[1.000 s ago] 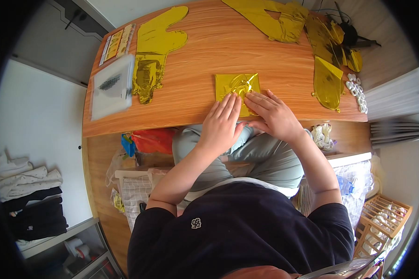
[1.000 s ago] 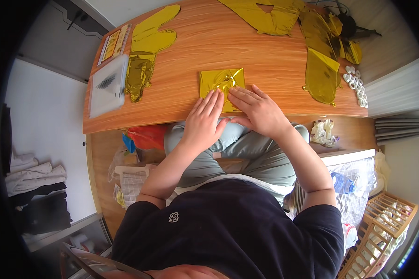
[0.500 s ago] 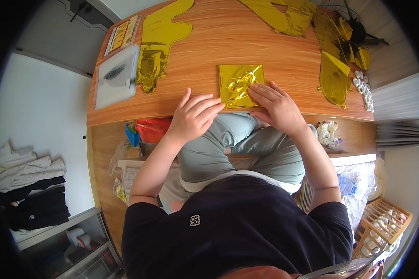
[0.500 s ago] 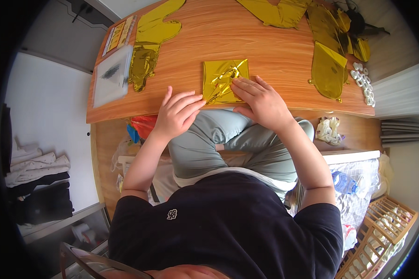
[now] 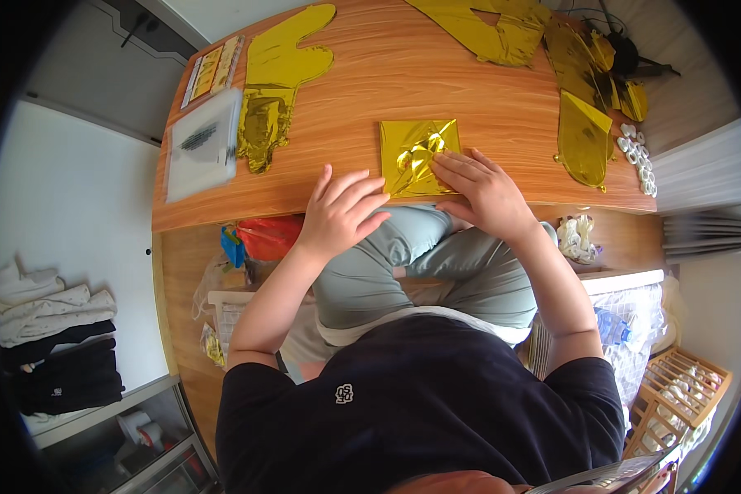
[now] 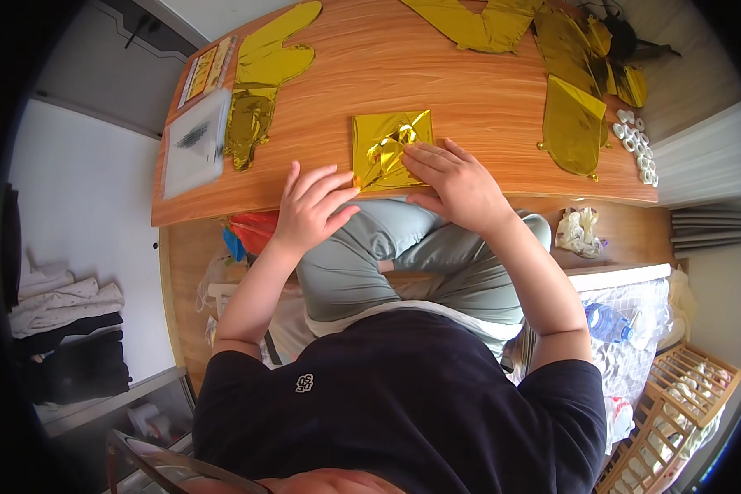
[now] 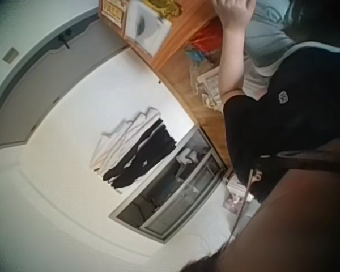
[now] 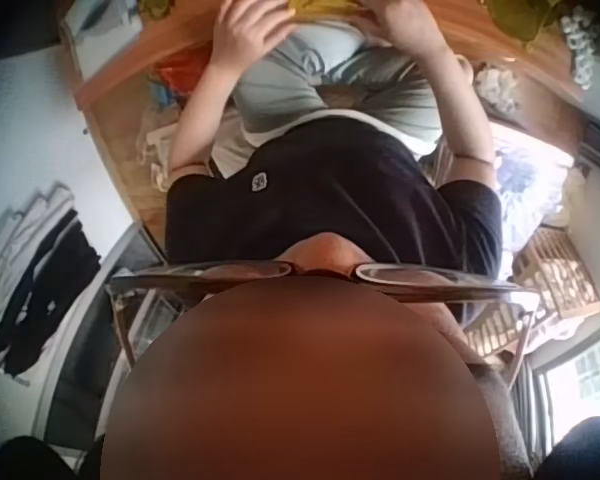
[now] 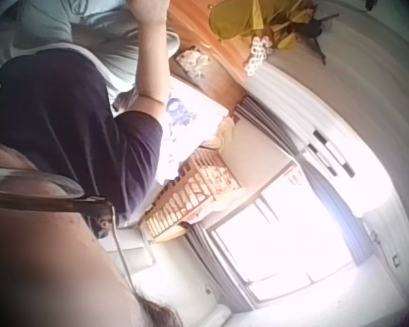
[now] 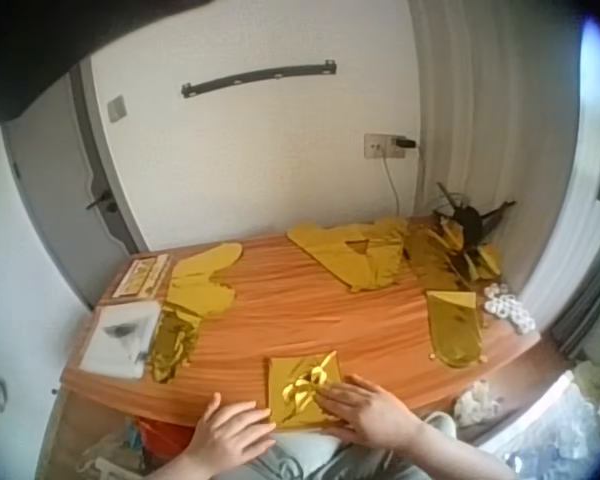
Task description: Folding a gold foil balloon and inserting it into a retail package with a cardboard backing.
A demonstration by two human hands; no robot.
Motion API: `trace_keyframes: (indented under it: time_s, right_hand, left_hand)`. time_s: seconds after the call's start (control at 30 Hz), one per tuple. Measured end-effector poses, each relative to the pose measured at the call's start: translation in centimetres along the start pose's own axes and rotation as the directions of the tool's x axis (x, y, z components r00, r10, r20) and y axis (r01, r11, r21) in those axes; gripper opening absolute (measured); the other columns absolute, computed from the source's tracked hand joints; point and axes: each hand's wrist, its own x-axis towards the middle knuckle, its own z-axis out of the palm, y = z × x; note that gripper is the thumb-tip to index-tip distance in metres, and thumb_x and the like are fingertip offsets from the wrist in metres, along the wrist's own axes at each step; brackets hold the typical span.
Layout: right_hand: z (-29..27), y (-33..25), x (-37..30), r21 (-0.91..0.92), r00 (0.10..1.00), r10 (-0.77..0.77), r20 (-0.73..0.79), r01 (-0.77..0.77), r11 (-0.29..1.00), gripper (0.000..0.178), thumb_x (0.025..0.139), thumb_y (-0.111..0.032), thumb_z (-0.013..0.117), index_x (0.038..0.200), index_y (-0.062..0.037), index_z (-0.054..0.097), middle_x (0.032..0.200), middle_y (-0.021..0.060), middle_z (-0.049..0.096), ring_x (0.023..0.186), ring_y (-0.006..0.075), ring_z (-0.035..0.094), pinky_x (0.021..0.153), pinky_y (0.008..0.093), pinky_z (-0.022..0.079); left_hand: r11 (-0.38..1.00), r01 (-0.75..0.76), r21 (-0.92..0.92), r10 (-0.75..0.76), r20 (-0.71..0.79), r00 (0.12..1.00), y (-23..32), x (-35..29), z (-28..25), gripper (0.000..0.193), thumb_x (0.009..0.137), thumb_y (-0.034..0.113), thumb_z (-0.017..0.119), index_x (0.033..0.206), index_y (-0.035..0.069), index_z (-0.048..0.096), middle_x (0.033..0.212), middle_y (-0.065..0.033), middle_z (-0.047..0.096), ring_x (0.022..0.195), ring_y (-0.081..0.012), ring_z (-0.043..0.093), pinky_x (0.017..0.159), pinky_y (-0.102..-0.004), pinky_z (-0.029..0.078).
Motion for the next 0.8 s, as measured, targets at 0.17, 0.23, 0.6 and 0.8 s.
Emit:
trace_keyframes:
  time_s: [0.17, 0.23, 0.6, 0.8]
  right_hand:
    - [-0.2, -0.1, 0.2, 0.033, 1.000, 0.030, 0.008, -0.030, 0.999, 0.063, 0.087, -0.032, 0.078, 0.142, -0.0066, 0.061, 0.146, 0.0127, 0.061, 0.138, 0.0302, 0.055, 0.120, 0.0511, 0.038]
    - [-0.3, 0.0, 0.3, 0.052, 1.000, 0.016, 0.014, -0.017, 0.998, 0.064, 0.085, -0.030, 0.080, 0.142, -0.0072, 0.061, 0.146, 0.0126, 0.061, 0.137, 0.0306, 0.055, 0.120, 0.0510, 0.038]
    - [0.3, 0.2, -0.4, -0.083, 0.998, -0.042, 0.039, 0.045, 0.995, 0.072, 0.084, -0.031, 0.079, 0.148, -0.0075, 0.056, 0.150, 0.0106, 0.056, 0.140, 0.0284, 0.052, 0.121, 0.0484, 0.036]
    - [0.5, 0.1, -0.8, -0.272, 0.994, -0.081, 0.068, 0.097, 0.957, 0.073, 0.090, -0.039, 0.070, 0.153, -0.0071, 0.050, 0.154, 0.0102, 0.053, 0.144, 0.0263, 0.049, 0.123, 0.0474, 0.035]
  left_hand:
    - [0.983, 0.033, -0.178, -0.016, 0.096, 0.995, 1.8, 4.7, -0.1, 0.079, 0.086, 0.060, 0.074, 0.143, 0.009, 0.056, 0.148, -0.0101, 0.056, 0.139, -0.0279, 0.052, 0.122, -0.0560, 0.032]
    - [0.986, 0.034, -0.161, -0.007, 0.168, 0.986, 2.7, 5.7, 0.5, 0.085, 0.085, 0.060, 0.075, 0.149, 0.010, 0.050, 0.154, -0.0103, 0.051, 0.144, -0.0282, 0.047, 0.123, -0.0556, 0.032]
    - [0.976, 0.071, -0.207, 0.012, 0.375, 0.927, 1.5, 5.6, 1.7, 0.093, 0.092, 0.053, 0.072, 0.161, 0.004, 0.034, 0.167, -0.0168, 0.035, 0.155, -0.0323, 0.032, 0.125, -0.0490, 0.032]
    - [0.984, 0.039, -0.175, 0.025, 0.351, 0.936, 1.5, 5.4, 2.0, 0.088, 0.093, 0.046, 0.072, 0.160, 0.003, 0.034, 0.166, -0.0171, 0.036, 0.154, -0.0321, 0.033, 0.125, -0.0486, 0.033]
